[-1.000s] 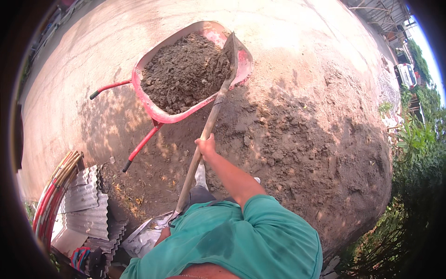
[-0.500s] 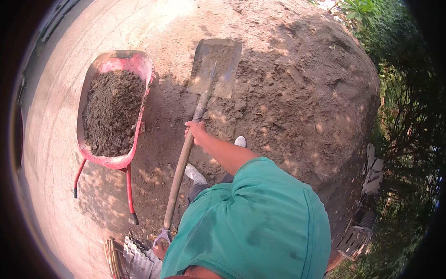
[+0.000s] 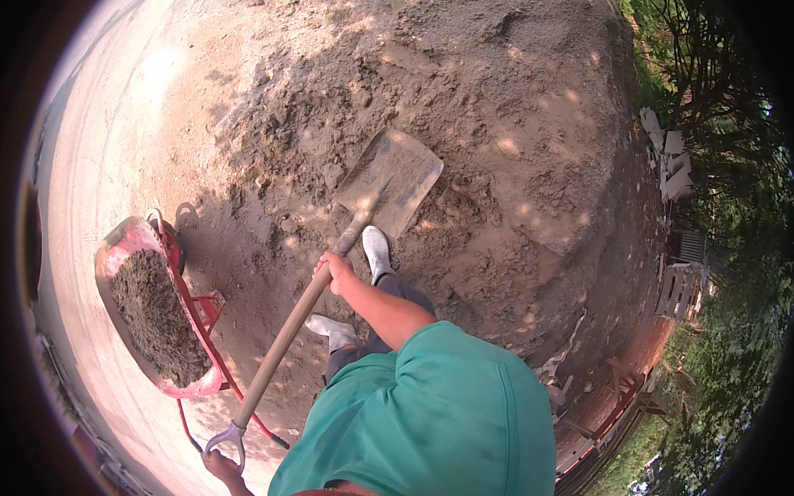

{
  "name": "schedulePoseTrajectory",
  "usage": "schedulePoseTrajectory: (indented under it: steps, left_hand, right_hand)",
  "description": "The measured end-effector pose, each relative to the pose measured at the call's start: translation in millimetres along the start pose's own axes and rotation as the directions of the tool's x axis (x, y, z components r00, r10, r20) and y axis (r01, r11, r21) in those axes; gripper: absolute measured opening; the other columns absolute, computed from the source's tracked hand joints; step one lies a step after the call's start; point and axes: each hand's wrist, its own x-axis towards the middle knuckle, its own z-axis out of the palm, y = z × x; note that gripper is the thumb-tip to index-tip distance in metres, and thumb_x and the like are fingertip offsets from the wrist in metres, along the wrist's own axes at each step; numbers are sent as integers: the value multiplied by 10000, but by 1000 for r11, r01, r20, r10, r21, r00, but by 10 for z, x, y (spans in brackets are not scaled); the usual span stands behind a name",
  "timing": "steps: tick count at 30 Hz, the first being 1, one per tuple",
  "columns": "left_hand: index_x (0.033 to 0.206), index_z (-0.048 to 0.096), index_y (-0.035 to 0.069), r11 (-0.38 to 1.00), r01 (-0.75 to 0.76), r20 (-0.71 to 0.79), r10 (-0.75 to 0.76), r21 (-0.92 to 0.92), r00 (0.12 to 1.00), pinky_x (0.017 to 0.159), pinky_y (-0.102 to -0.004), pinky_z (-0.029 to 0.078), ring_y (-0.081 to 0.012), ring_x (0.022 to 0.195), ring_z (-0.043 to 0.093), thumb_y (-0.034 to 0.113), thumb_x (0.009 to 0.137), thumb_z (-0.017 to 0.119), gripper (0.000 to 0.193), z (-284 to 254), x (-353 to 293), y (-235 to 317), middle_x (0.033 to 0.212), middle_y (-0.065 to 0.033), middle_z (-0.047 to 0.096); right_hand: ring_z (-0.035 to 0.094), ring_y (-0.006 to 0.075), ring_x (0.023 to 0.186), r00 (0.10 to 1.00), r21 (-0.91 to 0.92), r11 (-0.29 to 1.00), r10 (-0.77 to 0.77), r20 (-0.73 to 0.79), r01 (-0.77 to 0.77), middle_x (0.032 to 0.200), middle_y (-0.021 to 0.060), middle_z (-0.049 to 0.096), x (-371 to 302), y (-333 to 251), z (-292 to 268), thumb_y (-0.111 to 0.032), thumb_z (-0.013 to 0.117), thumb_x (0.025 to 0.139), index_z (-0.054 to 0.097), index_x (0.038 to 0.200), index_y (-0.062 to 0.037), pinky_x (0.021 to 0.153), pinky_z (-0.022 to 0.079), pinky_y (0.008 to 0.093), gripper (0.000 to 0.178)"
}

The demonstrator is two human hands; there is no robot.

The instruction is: The person pushes an empty red wheelbarrow along a dirt road and stops beside a pile of soil. Using a shovel, they repeatedly scoop soil from the pile and load it into the wheelbarrow until it is full.

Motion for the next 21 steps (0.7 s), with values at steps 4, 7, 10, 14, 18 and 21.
schedulePoseTrajectory:
  steps: [4,7,10,14,18,21]
  left_hand:
    - [877,470,27,998,16,309,1,-53,951,333,-264,306,-124,376,393,45,737,511,148,2460,-592,1337,584,-28,425]
    - [896,459,21,991,-9,393,61,-133,917,346,-263,343,-134,407,426,63,737,511,173,3056,-949,1413,611,-52,447]
    - [931,447,18,975,26,406,68,-221,911,354,-258,369,-135,420,437,50,726,512,217,3178,-1419,1431,649,-68,457]
    - [918,443,16,952,77,440,64,-296,896,363,-259,375,-135,441,453,30,715,496,209,3163,-1705,1025,653,-63,452]
    - [915,433,16,962,55,376,51,-266,925,367,-272,380,-137,447,458,23,706,484,215,2789,-1488,84,634,-57,441]
    - [925,445,1,982,105,322,-49,-159,945,392,-305,393,-164,489,478,42,693,494,241,2234,-1436,-351,654,-67,445]
  right_hand:
    - [550,240,645,859,221,841,-512,23,495,744,91,544,284,-2533,-282,-130,588,768,484,843,-49,633,494,413,152]
    - [546,223,611,763,173,750,-646,-14,638,691,72,528,-106,-3321,-148,-102,630,746,494,845,-41,603,507,395,179]
    - [532,199,592,827,156,813,-554,-93,561,687,68,504,-199,-3458,-269,-93,627,744,496,852,-47,574,491,377,176]
    - [504,185,540,828,58,827,-554,-91,559,656,58,491,-122,-3357,-612,-86,607,740,506,778,-42,510,470,369,117]
    - [499,192,524,887,-84,907,-421,-188,413,607,59,485,-317,-2621,-626,-123,601,727,500,739,-60,519,484,348,119]
    - [503,194,534,911,-78,931,-364,-192,355,614,57,478,-253,-1877,-905,-129,598,716,498,728,-67,522,484,361,119]
